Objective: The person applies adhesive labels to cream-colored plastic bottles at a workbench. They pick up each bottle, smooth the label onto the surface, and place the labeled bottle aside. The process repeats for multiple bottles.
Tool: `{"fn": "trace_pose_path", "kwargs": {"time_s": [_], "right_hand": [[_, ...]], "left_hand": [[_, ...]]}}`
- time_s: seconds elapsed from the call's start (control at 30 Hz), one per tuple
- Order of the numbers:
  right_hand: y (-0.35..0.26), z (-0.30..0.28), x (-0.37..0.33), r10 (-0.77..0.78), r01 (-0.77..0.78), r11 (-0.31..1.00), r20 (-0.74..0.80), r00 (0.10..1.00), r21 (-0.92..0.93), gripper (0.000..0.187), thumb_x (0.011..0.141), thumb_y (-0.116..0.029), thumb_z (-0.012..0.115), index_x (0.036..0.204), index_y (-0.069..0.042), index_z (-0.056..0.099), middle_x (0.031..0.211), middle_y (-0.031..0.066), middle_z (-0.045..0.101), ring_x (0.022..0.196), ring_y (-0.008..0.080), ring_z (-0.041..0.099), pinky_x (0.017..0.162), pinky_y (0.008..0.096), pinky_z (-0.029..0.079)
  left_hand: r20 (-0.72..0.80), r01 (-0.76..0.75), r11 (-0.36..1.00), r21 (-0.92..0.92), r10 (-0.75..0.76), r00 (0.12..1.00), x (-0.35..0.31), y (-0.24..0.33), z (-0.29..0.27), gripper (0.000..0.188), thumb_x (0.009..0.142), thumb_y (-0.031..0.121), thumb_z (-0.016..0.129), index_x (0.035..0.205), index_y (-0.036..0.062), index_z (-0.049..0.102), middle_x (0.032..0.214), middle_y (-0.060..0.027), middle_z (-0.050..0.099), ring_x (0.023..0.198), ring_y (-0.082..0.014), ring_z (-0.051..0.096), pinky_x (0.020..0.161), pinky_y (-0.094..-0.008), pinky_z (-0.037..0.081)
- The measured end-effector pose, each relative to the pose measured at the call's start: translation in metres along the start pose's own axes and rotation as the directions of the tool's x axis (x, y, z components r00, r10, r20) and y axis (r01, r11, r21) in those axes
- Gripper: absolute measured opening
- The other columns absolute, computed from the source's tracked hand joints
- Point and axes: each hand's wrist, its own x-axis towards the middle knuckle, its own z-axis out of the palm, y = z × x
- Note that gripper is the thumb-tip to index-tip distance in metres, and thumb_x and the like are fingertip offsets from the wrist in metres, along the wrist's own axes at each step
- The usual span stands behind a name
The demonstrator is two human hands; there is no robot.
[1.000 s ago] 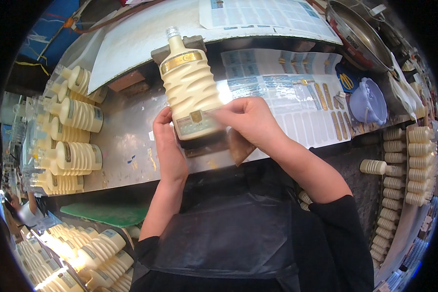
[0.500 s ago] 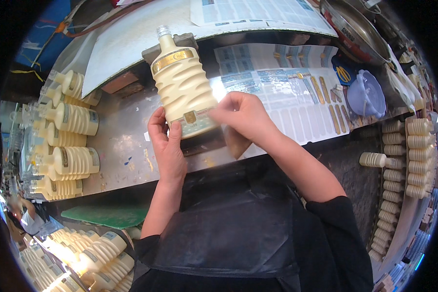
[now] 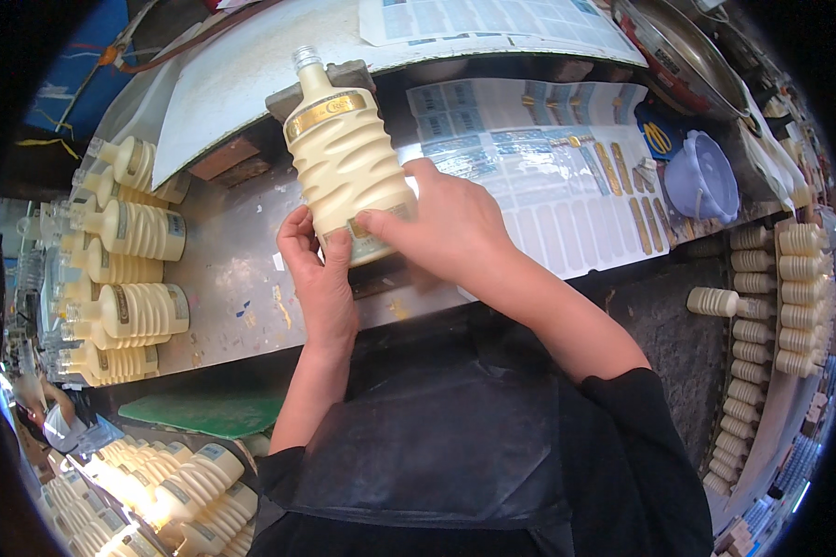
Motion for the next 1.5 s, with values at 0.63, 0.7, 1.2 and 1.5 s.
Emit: {"fn": "trace_pose_path", "kwargs": {"time_s": [0.63, 0.7, 1.2, 1.5], "right_hand": [[0.024, 0.001, -0.002, 0.056, -0.108, 0.963, 0.211, 0.976, 0.246, 0.067, 0.084, -0.053, 0.074, 0.125, 0.0, 0.066, 0.091, 0.019, 0.073, 0.085, 0.03, 0.072, 0.079, 0.0394, 0.056], [0.024, 0.001, -0.003, 0.055, -0.107, 0.963, 0.212, 0.976, 0.246, 0.068, 0.084, -0.053, 0.074, 0.125, 0.0, 0.066, 0.091, 0.0191, 0.073, 0.085, 0.0303, 0.072, 0.079, 0.0395, 0.056], [0.025, 0.003, -0.004, 0.06, -0.113, 0.961, 0.208, 0.976, 0.252, 0.07, 0.082, -0.053, 0.074, 0.126, 0.0, 0.065, 0.086, 0.0176, 0.072, 0.081, 0.0285, 0.072, 0.076, 0.039, 0.056], [0.027, 0.006, -0.003, 0.025, -0.065, 0.969, 0.17, 0.985, 0.236, 0.066, 0.084, -0.051, 0.074, 0.125, 0.0, 0.066, 0.082, 0.014, 0.071, 0.076, 0.0247, 0.07, 0.072, 0.0371, 0.055]], "left_hand": [[0.012, -0.016, 0.999, -0.038, 0.017, 1.0, 0.0, -0.004, -0.005, 0.053, 0.1, 0.015, 0.067, 0.144, 0.005, 0.039, 0.136, -0.0099, 0.05, 0.124, -0.0192, 0.048, 0.112, -0.0357, 0.037], [0.015, -0.009, 0.998, -0.055, 0.01, 1.0, 0.0, -0.001, -0.005, 0.054, 0.099, 0.014, 0.067, 0.144, 0.0052, 0.04, 0.135, -0.0097, 0.05, 0.124, -0.0191, 0.048, 0.112, -0.0357, 0.037], [0.015, 0.012, 0.998, -0.062, -0.011, 1.0, 0.0, -0.002, -0.006, 0.053, 0.099, 0.011, 0.066, 0.145, 0.005, 0.04, 0.137, -0.0099, 0.049, 0.124, -0.019, 0.048, 0.113, -0.0358, 0.037], [0.015, 0.0, 0.999, -0.044, 0.001, 1.0, 0.001, -0.005, -0.008, 0.052, 0.1, 0.013, 0.064, 0.145, 0.0037, 0.039, 0.14, -0.0112, 0.049, 0.127, -0.0202, 0.048, 0.114, -0.0365, 0.036]]}}
